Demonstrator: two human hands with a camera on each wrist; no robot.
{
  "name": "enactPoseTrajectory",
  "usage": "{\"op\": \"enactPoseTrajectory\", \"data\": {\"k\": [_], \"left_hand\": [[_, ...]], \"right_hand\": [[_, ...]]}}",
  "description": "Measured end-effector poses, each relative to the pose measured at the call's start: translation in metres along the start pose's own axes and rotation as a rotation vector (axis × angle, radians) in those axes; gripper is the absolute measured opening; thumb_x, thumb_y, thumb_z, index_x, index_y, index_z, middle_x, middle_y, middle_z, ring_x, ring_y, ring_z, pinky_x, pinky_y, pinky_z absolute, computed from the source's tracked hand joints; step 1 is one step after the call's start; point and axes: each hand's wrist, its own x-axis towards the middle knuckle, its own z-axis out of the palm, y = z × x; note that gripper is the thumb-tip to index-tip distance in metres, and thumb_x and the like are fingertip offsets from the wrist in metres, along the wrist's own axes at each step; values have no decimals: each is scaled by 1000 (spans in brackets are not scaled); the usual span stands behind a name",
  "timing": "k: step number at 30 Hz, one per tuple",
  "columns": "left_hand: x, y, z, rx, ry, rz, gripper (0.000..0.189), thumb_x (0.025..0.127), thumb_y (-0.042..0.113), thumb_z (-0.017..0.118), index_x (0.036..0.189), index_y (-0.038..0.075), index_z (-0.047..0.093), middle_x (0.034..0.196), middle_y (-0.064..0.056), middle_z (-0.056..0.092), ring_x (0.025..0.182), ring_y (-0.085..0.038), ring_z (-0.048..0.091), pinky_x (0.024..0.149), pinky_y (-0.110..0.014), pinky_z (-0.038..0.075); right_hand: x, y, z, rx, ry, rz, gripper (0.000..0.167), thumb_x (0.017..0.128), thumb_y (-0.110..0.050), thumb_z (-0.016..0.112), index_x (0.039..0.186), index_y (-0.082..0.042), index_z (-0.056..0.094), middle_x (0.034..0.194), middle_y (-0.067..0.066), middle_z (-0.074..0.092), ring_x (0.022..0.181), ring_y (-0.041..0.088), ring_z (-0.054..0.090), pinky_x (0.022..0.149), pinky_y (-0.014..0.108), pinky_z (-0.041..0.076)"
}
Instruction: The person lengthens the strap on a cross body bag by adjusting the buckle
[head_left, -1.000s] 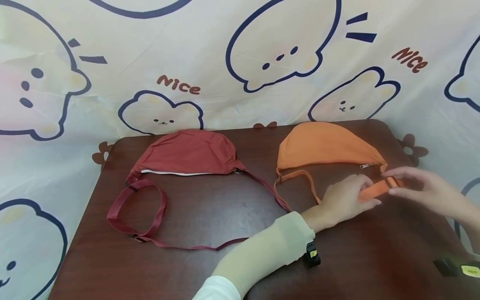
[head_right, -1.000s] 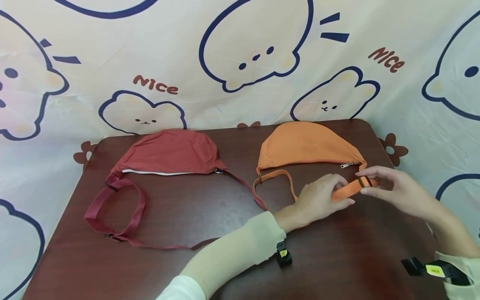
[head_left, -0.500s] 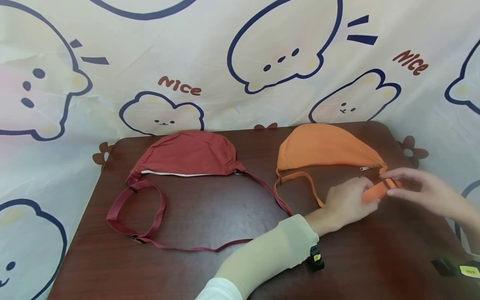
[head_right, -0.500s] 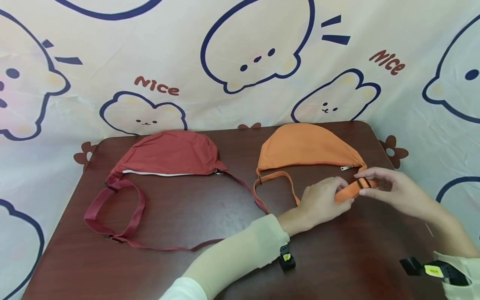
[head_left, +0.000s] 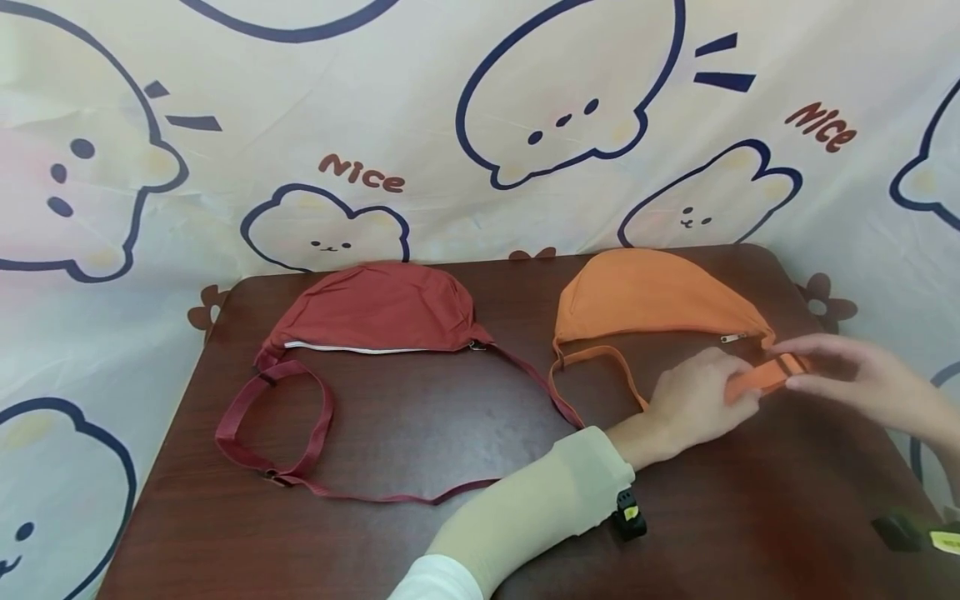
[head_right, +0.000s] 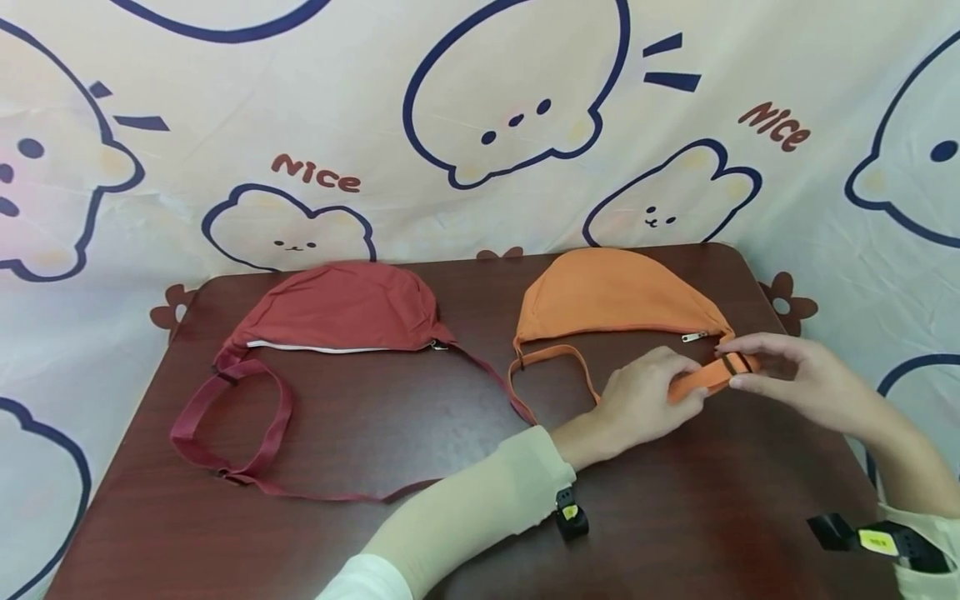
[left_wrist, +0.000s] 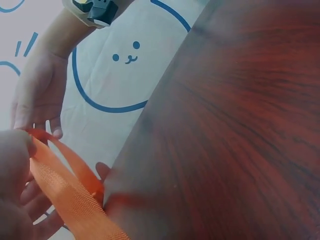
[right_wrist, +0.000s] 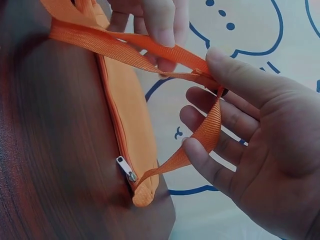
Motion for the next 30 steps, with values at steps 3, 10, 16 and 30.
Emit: {"op": "enactPoseTrajectory", "data": {"k": [3,10,16,30], "left_hand": [[0,-2,-3,-16,33,33,31,100,42,63,126,26,70,114,15,64,88,6,52,68,-7,39],[1,-4,-10,-88,54,18,32,99,43,66,125,24,71,108,16,66,87,7,53,74,-6,39],[-1,-7,-10,-90,81,15,31,101,42,63,125,23,72,111,14,67,92,6,55,78,-6,40],[0,-5,-10,-100,78,13,29,101,39,63,124,24,72,115,14,66,92,6,54,79,-6,39]], "right_hand": [[-1,0,-2,-3,6,14,38,87,-13,82,123,-6,69,109,-34,59,99,-18,48,75,3,40],[-1,2,-5,-33,8,64,40,88,-18,82,124,-5,68,106,-37,55,94,-17,47,71,5,40],[0,3,-5,-47,-2,90,43,88,-19,83,125,-4,68,111,-13,69,92,-18,46,68,10,44],[-1,4,1,71,41,73,38,94,-11,75,129,0,64,108,-34,59,92,-13,54,70,9,49]]}}
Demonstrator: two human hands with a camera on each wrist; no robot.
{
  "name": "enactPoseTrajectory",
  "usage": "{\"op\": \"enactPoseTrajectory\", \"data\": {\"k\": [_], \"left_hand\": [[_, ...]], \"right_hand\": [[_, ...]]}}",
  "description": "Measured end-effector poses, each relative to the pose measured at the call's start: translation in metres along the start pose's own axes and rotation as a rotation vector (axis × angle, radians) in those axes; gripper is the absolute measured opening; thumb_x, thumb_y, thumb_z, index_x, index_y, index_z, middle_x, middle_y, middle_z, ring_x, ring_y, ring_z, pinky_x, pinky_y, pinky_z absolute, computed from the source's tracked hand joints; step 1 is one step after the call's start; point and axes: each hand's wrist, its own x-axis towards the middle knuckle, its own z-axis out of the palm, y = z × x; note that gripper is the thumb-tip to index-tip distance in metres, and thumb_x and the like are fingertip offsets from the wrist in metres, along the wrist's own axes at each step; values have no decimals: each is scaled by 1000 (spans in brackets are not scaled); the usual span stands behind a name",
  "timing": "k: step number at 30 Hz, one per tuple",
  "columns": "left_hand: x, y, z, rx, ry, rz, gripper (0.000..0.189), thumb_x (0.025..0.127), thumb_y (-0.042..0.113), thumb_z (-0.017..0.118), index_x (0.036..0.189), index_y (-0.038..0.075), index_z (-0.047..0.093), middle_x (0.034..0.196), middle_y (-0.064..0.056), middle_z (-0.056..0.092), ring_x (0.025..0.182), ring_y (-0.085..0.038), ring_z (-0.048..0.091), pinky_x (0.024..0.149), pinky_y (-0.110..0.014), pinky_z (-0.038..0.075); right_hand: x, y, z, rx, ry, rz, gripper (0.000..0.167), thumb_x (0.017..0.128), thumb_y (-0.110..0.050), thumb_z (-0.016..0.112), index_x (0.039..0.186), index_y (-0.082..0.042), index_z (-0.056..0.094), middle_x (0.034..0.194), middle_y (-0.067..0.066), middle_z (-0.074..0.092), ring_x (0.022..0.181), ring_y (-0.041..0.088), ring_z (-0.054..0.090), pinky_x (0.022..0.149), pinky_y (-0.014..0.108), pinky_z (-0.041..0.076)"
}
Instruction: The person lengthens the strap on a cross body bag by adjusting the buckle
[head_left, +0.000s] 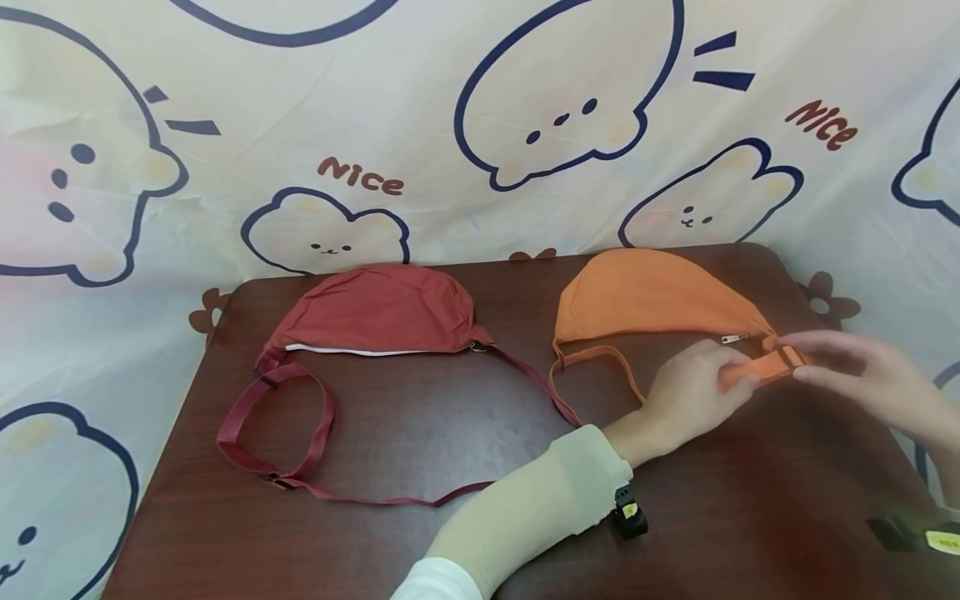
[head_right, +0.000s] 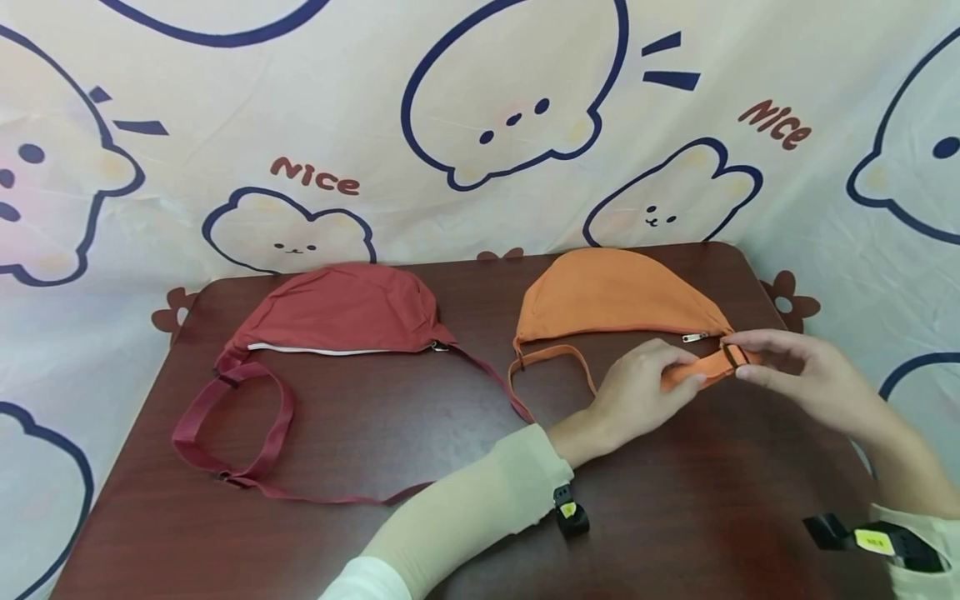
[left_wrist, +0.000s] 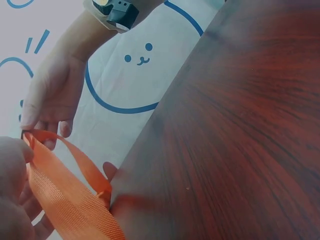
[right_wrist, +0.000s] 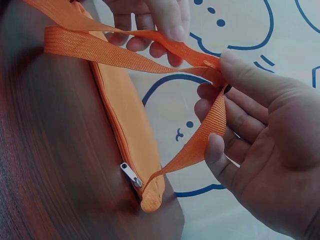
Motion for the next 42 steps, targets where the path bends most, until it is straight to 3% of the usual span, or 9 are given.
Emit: {"op": "enactPoseTrajectory", "data": {"k": [13,23,31,37,42], "left_hand": [[1,0,3,-40,57,50,25,103,33,60,122,19,71,109,11,67,86,4,52,76,-6,38],[0,3,5,-72,67,78,28,103,30,62,127,17,68,116,10,69,99,4,57,89,-5,38],[-1,2,6,-131,29,12,45,95,34,74,135,19,61,131,12,63,114,7,56,96,-6,38],[-4,-3,7,-117,40,-22,45,93,34,76,132,19,59,124,12,65,103,7,58,89,-6,41],[-6,-5,8,-95,67,-13,40,95,34,74,130,20,61,120,12,66,98,8,57,84,-5,40]], "right_hand": [[-1,-6,8,56,34,6,37,90,-6,78,125,0,66,104,-27,65,88,-5,59,71,9,49],[0,-7,15,131,7,-23,36,89,1,76,124,-1,67,107,-18,69,90,2,62,74,13,51],[-1,-4,17,187,13,-41,32,90,7,71,122,1,67,106,-12,71,88,6,62,73,15,52],[-3,-2,14,126,39,-25,31,91,1,73,121,0,67,103,-16,69,86,4,61,72,14,51],[-3,-3,14,115,56,-15,31,91,1,74,121,0,67,102,-17,69,84,5,63,69,15,53]]}}
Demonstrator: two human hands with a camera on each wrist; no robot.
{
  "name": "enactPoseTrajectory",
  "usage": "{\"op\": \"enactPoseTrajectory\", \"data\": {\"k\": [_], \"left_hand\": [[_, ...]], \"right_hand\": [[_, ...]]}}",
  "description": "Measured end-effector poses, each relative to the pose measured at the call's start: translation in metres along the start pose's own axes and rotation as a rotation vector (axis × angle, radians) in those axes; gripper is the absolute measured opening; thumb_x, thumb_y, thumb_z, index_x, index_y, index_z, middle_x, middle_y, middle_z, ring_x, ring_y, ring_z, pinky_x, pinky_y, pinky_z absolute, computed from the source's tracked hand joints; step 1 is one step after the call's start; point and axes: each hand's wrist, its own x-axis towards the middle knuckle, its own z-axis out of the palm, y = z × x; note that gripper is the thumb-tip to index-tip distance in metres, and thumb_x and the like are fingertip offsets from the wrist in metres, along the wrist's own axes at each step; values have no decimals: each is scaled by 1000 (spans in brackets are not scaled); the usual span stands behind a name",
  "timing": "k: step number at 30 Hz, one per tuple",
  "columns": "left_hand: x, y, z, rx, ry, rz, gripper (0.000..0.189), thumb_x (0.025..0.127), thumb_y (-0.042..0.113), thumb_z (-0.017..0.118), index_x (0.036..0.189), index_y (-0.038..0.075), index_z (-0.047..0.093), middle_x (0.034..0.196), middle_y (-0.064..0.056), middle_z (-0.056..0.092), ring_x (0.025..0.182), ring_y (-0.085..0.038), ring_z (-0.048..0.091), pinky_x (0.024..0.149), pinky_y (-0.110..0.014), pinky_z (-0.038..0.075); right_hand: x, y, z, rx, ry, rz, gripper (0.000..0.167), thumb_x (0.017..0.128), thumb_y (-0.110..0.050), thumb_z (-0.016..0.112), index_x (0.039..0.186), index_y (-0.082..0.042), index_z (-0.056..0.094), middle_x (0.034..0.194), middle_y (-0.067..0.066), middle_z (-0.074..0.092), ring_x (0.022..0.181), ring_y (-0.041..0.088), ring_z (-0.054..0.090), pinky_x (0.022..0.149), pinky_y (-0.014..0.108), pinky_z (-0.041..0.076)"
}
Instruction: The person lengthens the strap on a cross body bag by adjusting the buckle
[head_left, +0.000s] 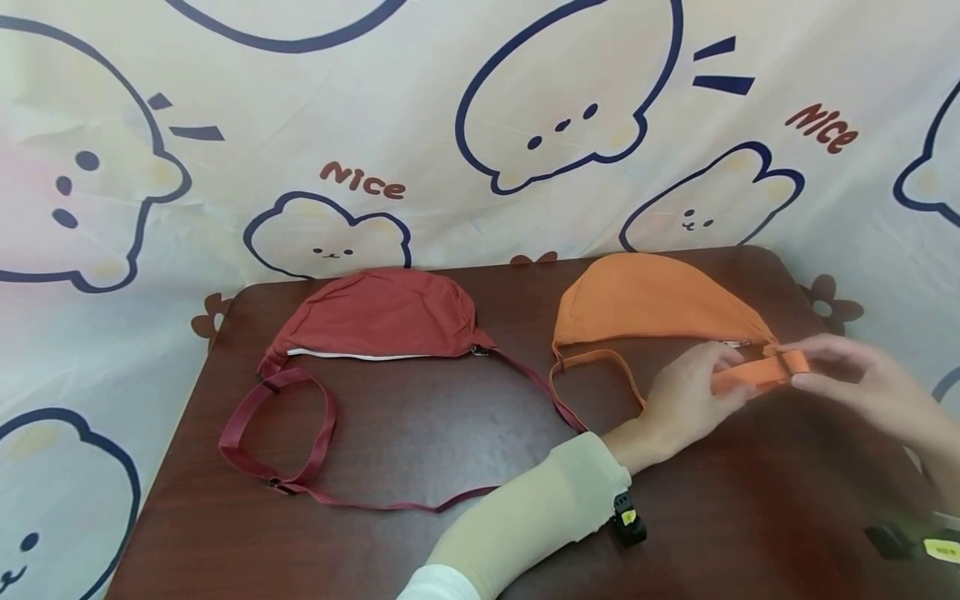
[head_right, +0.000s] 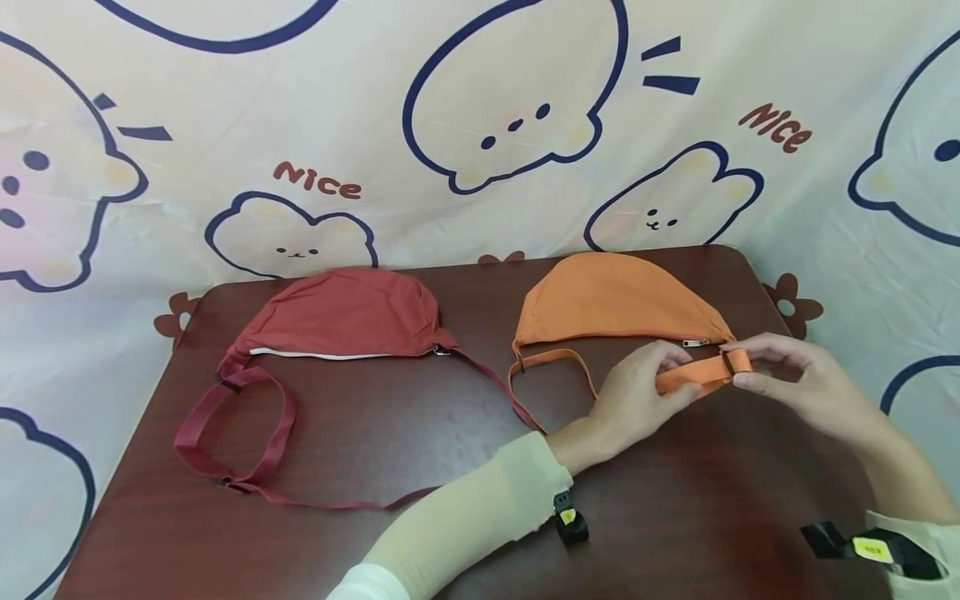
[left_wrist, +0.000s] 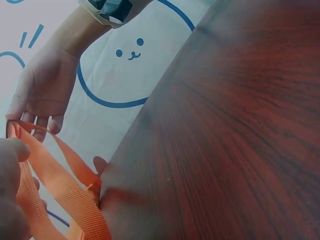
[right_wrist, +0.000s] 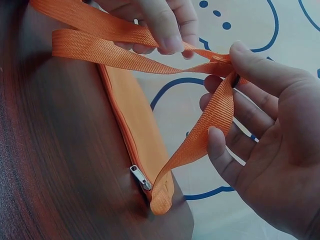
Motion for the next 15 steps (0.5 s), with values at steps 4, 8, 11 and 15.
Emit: {"op": "enactPoseTrajectory", "data": {"k": [4,8,11,15], "left_hand": [[0,0,1,45,5,44,42,93,34,76,129,21,60,116,13,65,90,8,54,76,-4,39],[-1,0,2,103,24,83,36,92,33,77,123,21,61,108,13,65,78,8,49,64,-5,35],[-1,0,2,139,46,95,30,94,33,75,120,22,63,103,14,64,73,8,46,60,-6,33],[-1,0,2,170,60,107,29,94,34,74,120,24,66,103,15,64,73,8,46,61,-6,33]], "right_hand": [[-1,0,-1,14,3,-17,31,90,2,74,120,1,67,103,-17,69,84,4,64,70,15,54],[-2,2,-1,6,3,-17,32,91,0,74,121,1,66,104,-20,68,85,2,64,70,14,53],[-2,3,-2,1,12,-5,32,91,0,75,121,0,66,104,-21,68,85,1,64,71,13,52],[-3,4,-4,7,7,0,31,92,0,73,122,0,65,104,-25,66,86,-2,62,71,11,51]]}}
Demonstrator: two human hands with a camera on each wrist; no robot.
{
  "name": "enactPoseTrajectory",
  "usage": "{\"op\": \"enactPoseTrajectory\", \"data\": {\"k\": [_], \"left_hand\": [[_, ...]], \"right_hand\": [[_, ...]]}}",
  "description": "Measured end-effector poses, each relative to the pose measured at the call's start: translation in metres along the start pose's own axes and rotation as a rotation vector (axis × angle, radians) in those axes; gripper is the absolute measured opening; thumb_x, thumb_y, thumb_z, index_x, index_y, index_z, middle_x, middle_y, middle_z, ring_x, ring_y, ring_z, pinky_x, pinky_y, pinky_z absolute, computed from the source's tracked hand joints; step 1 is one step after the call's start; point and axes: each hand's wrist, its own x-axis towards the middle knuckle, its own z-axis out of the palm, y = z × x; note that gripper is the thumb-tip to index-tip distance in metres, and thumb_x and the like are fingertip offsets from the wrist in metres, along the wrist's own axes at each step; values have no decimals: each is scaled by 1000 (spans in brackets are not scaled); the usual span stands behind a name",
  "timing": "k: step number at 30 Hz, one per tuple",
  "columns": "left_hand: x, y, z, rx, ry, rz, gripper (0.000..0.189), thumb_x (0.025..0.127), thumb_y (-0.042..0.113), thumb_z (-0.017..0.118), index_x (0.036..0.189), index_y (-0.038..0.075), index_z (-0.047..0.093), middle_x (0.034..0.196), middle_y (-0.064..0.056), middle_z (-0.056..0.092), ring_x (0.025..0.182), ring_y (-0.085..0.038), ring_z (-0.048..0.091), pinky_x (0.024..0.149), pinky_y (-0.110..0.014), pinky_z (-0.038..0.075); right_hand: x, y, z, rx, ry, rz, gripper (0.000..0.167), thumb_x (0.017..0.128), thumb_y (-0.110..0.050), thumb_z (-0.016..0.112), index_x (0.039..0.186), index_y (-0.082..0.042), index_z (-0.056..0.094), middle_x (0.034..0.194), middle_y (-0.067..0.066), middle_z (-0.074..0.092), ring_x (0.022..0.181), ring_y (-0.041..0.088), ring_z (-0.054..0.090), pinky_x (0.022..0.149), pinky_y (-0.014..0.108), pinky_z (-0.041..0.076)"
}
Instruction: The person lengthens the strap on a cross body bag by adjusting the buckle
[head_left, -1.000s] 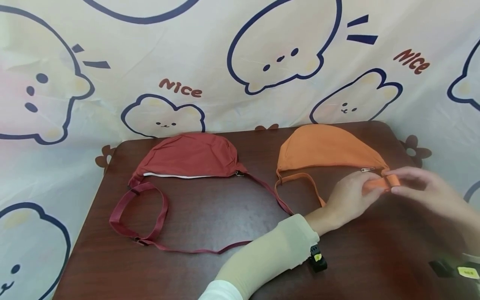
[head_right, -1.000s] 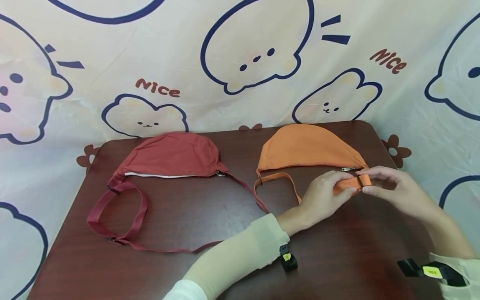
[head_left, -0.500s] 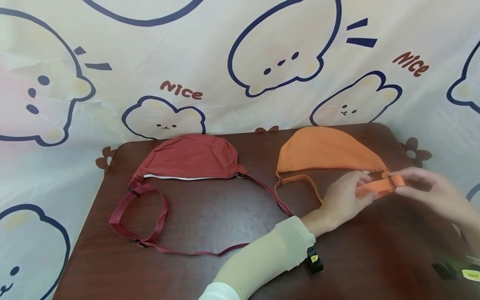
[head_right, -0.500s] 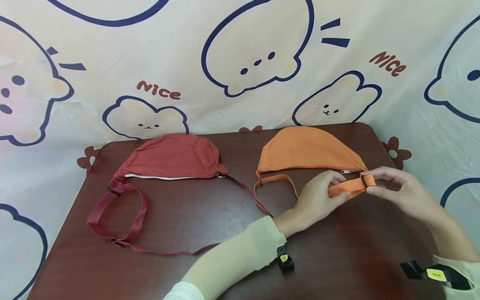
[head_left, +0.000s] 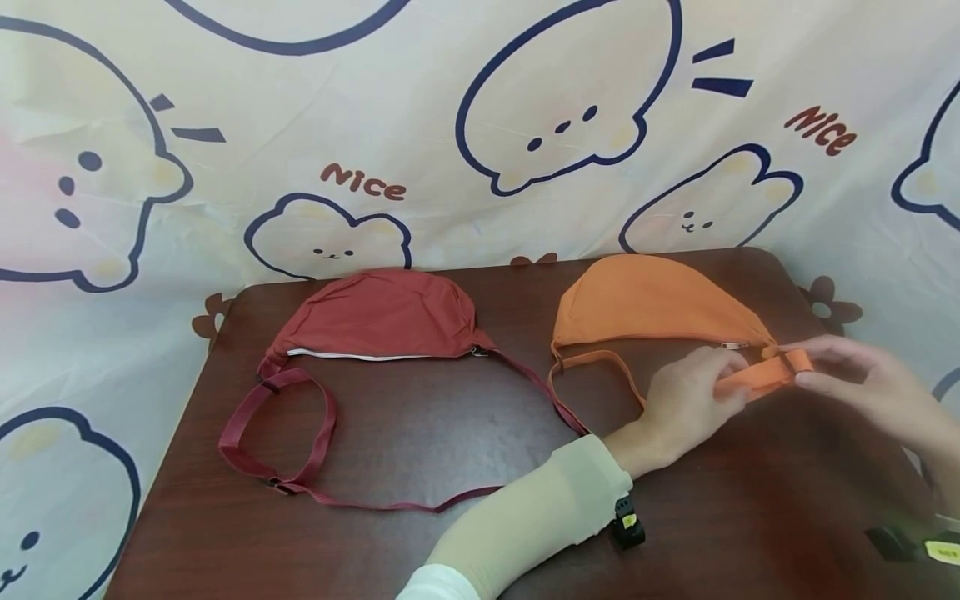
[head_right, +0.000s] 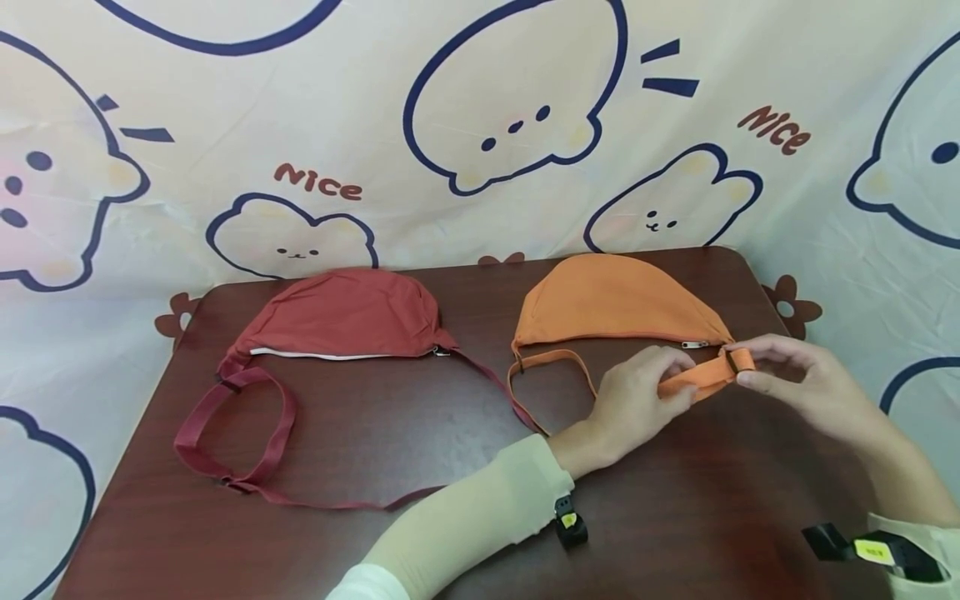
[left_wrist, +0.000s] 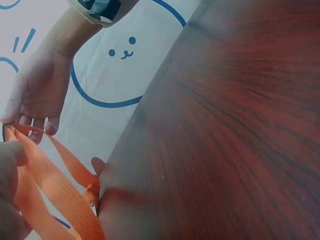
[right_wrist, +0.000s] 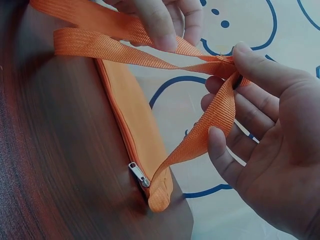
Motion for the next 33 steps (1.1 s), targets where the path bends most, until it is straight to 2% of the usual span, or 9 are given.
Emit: {"op": "enactPoseTrajectory", "data": {"k": [6,11,13,16,19,21,25,33], "left_hand": [[0,1,4,49,-56,-18,39,91,35,77,127,26,63,107,13,62,76,7,48,62,-8,33],[-1,1,5,89,-42,-23,40,93,34,75,131,25,64,112,13,64,73,7,47,59,-8,33],[-1,0,3,71,-34,-30,39,95,36,73,132,25,65,117,13,65,80,8,52,65,-7,37],[-3,-4,0,16,-20,-45,39,99,39,68,134,23,65,124,13,67,98,7,59,81,-6,42],[-4,-9,-2,-41,15,-45,39,101,39,64,135,20,66,126,11,68,110,4,61,93,-8,41],[-4,-12,-2,-60,47,-26,39,101,39,64,134,18,67,124,9,70,110,2,62,94,-8,41],[-3,-14,-1,-34,77,13,39,101,39,64,132,17,69,121,8,71,106,1,64,92,-7,42],[-2,-12,-1,-13,31,5,41,100,41,63,134,19,68,128,10,69,114,2,62,97,-8,41]], "right_hand": [[1,-2,0,16,-6,3,31,92,2,72,122,1,64,104,-25,66,85,-2,63,70,12,52],[1,-2,-1,10,-8,-12,30,92,3,72,120,-1,65,103,-26,66,84,-2,63,69,11,51],[2,-2,-2,-2,-5,15,29,93,0,72,121,-3,65,102,-27,65,84,-3,63,68,11,50],[2,-1,-3,-23,-8,36,28,94,-4,73,121,-4,65,102,-30,63,84,-5,62,68,12,50],[2,-1,-4,-36,-16,34,28,95,-7,72,122,-3,64,103,-31,61,85,-7,61,68,12,50],[2,-2,-4,-45,-13,36,29,95,-9,72,122,-3,64,104,-32,60,86,-9,60,68,12,50],[1,-1,-5,-40,-9,40,29,96,-9,72,123,-2,63,104,-33,60,86,-9,60,68,11,50],[1,-1,-5,-44,8,57,32,94,-8,73,124,-1,63,103,-33,60,86,-9,60,68,10,49]]}}
